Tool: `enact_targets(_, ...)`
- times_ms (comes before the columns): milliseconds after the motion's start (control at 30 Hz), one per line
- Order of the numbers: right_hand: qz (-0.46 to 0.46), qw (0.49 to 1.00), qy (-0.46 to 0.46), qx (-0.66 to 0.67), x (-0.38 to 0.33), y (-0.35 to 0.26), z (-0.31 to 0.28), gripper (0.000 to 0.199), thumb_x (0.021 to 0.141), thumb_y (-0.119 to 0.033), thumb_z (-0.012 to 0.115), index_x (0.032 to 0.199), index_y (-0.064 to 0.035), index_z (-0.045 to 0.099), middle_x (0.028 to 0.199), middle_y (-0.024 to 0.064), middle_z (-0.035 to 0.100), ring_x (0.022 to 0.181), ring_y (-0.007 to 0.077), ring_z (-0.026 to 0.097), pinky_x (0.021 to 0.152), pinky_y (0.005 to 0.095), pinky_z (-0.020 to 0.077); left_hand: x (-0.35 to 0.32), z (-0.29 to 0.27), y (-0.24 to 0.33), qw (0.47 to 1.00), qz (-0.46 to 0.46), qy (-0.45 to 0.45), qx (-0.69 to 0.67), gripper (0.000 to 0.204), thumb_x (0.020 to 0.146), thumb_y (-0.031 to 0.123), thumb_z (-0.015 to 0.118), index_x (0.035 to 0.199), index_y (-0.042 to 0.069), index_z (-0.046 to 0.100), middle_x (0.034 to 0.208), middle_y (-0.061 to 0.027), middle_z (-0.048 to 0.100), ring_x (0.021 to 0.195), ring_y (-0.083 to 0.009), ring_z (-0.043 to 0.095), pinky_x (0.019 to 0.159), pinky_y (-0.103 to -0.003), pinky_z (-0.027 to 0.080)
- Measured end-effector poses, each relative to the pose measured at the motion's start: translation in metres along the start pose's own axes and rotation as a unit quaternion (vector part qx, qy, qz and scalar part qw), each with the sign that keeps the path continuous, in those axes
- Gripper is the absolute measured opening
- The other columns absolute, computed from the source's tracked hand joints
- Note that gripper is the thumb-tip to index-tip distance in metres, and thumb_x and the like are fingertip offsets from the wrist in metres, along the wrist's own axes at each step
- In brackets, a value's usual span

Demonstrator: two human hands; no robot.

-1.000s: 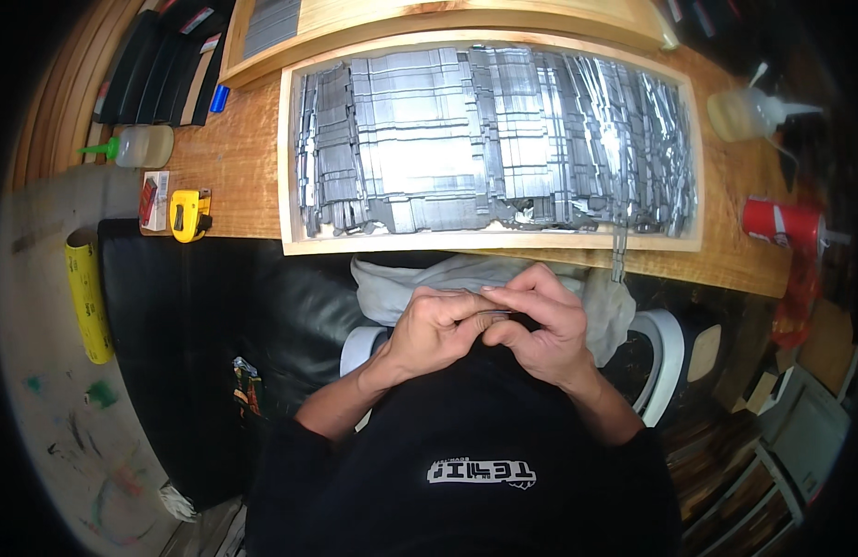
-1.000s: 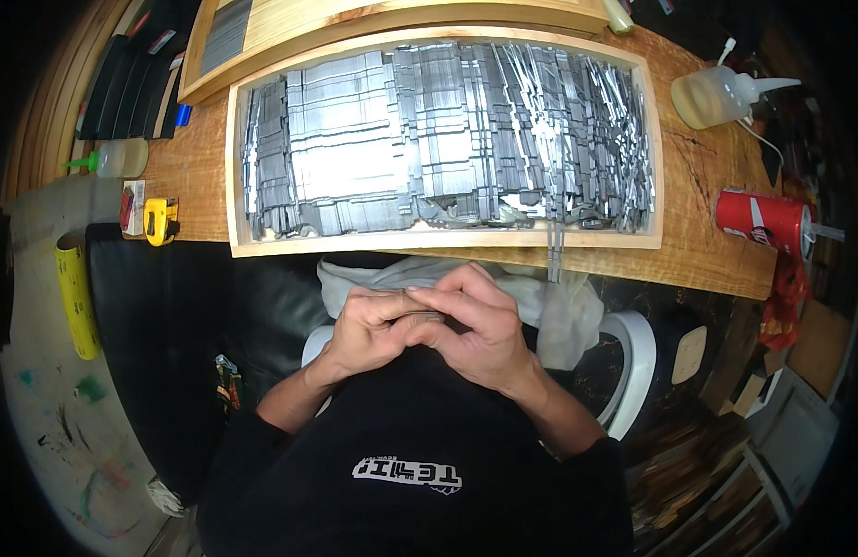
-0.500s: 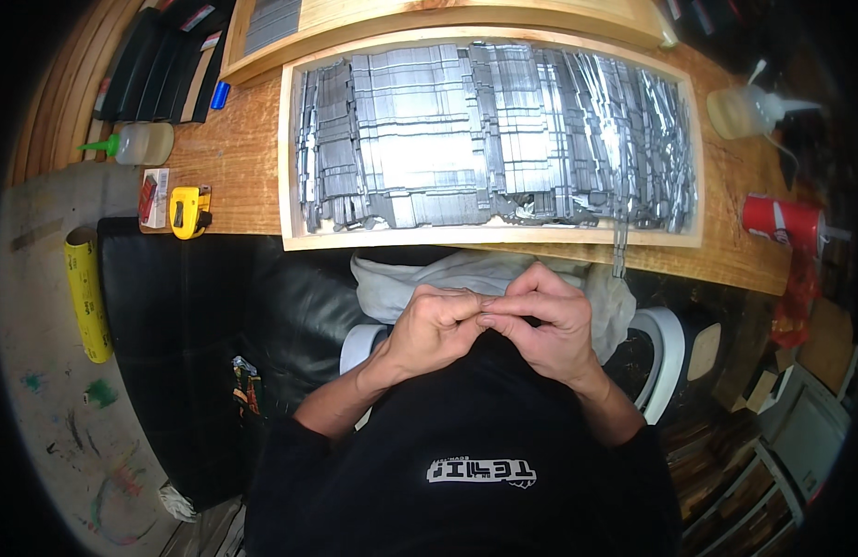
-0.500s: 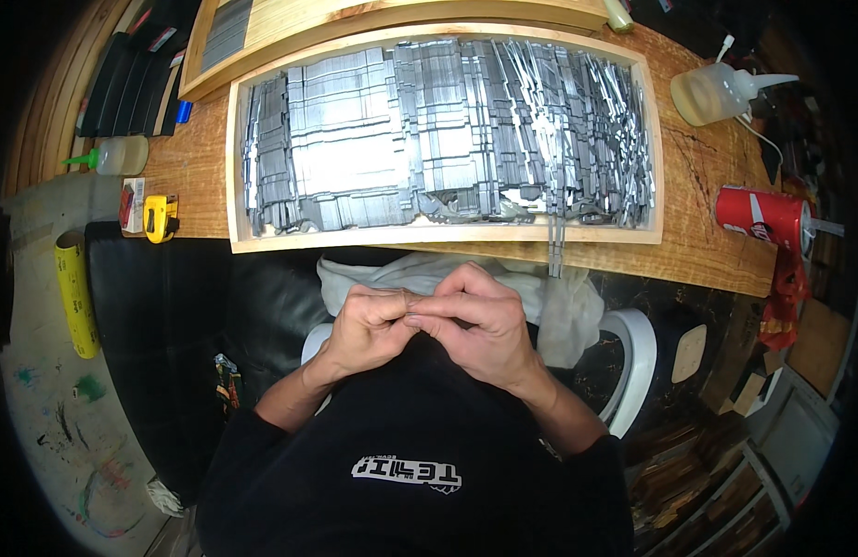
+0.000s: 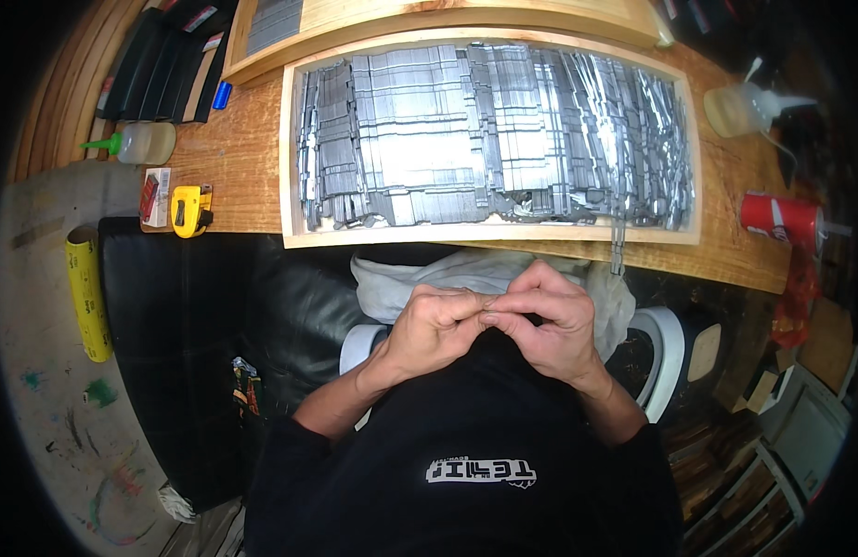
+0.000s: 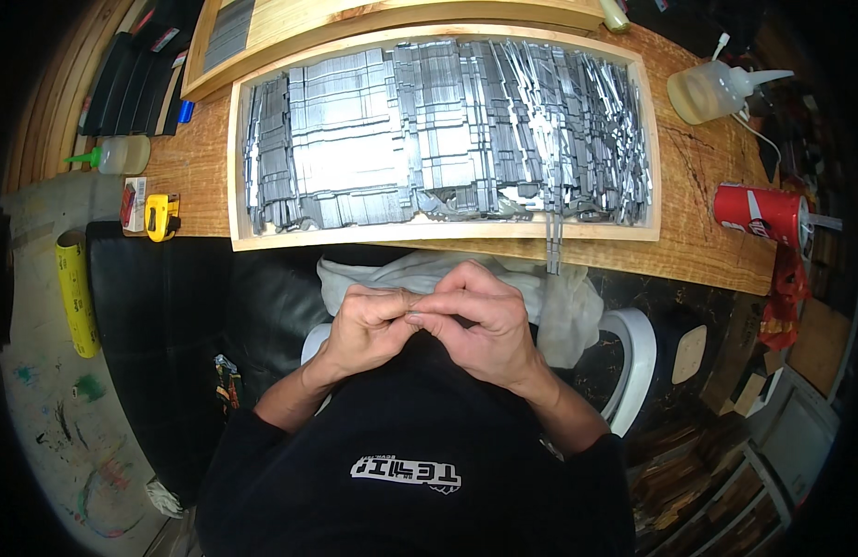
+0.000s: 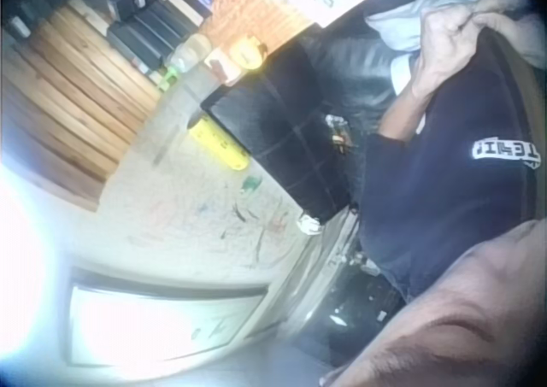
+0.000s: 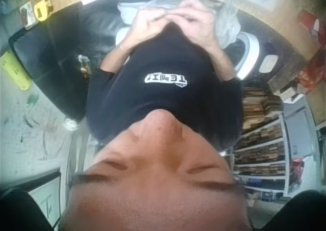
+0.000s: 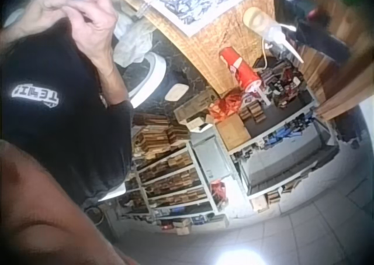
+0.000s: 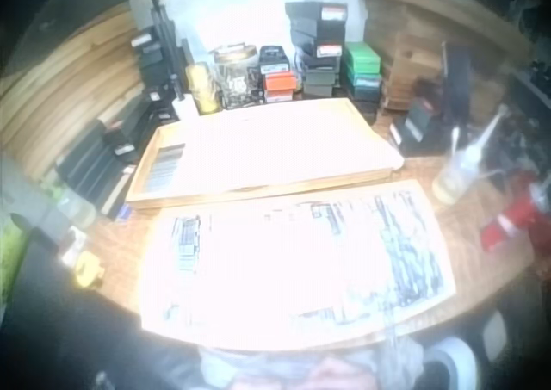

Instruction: The person repeatedly picks up small metallic strips from a wooden tray, folds them by hand, and places them on a wooden board. The person continues this process throughout the clip, handling the strips one at a time.

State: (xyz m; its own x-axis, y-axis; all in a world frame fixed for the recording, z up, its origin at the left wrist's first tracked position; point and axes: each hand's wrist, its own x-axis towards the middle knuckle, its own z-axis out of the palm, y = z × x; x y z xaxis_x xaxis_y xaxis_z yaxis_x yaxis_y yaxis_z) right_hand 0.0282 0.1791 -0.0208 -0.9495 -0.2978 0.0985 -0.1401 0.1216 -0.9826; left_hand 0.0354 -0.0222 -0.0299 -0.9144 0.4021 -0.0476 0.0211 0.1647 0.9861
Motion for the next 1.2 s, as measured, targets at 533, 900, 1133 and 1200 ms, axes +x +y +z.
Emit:
enact_targets(533, -0.001, 1.0, 0.028, -0.001, -0.006, 0.002, -0.006, 0.019, 0.079, 0.0, 0.089, 0.097, -0.0026, 0.081, 0.086, 0.0048, 0.067, 0.076, 0.013, 0.064, 0.063, 0.025, 0.0492, 0.003, 0.005, 0.006, 1.0, -0.022, -0.001, -0.015, 0.02, 0.094, 0.002, 0.076, 0.114, -0.001, 0.078, 0.092, -0.0206, 0.078, 0.082, -0.0277, 0.079, 0.068, -0.032, 0.059)
enact_targets(900, -0.001, 1.0, 0.005, -0.02, -0.003, -0.004, -0.005, 0.018, 0.081, 0.003, 0.084, 0.098, -0.0003, 0.08, 0.087, 0.0073, 0.067, 0.077, 0.0173, 0.063, 0.065, 0.0286, 0.049, 0.002, 0.001, 0.009, 0.998, -0.051, -0.031, 0.012, 0.02, 0.094, 0.002, 0.075, 0.114, -0.002, 0.078, 0.09, -0.0207, 0.078, 0.079, -0.0278, 0.078, 0.066, -0.032, 0.057)
enact_targets(1133, 0.035, 0.995, 0.073, -0.066, -0.008, -0.036, -0.028, 0.015, 0.081, 0.002, 0.085, 0.096, -0.001, 0.08, 0.086, 0.0068, 0.067, 0.075, 0.016, 0.064, 0.065, 0.0274, 0.0498, 0.009, 0.008, 0.02, 1.0, 0.022, 0.016, -0.007, 0.026, 0.092, -0.001, 0.076, 0.118, -0.005, 0.076, 0.098, -0.0198, 0.08, 0.084, -0.0271, 0.079, 0.075, -0.033, 0.06)
enact_targets(1200, 0.039, 0.991, 0.085, -0.094, -0.007, -0.065, -0.06, 0.014, 0.081, 0.001, 0.086, 0.094, -0.0014, 0.081, 0.086, 0.0061, 0.068, 0.076, 0.0149, 0.065, 0.065, 0.0266, 0.0503, 0.008, 0.008, 0.021, 0.998, 0.05, 0.031, -0.02, 0.028, 0.09, -0.004, 0.078, 0.118, -0.006, 0.076, 0.103, -0.0182, 0.081, 0.089, -0.0257, 0.08, 0.078, -0.031, 0.061)
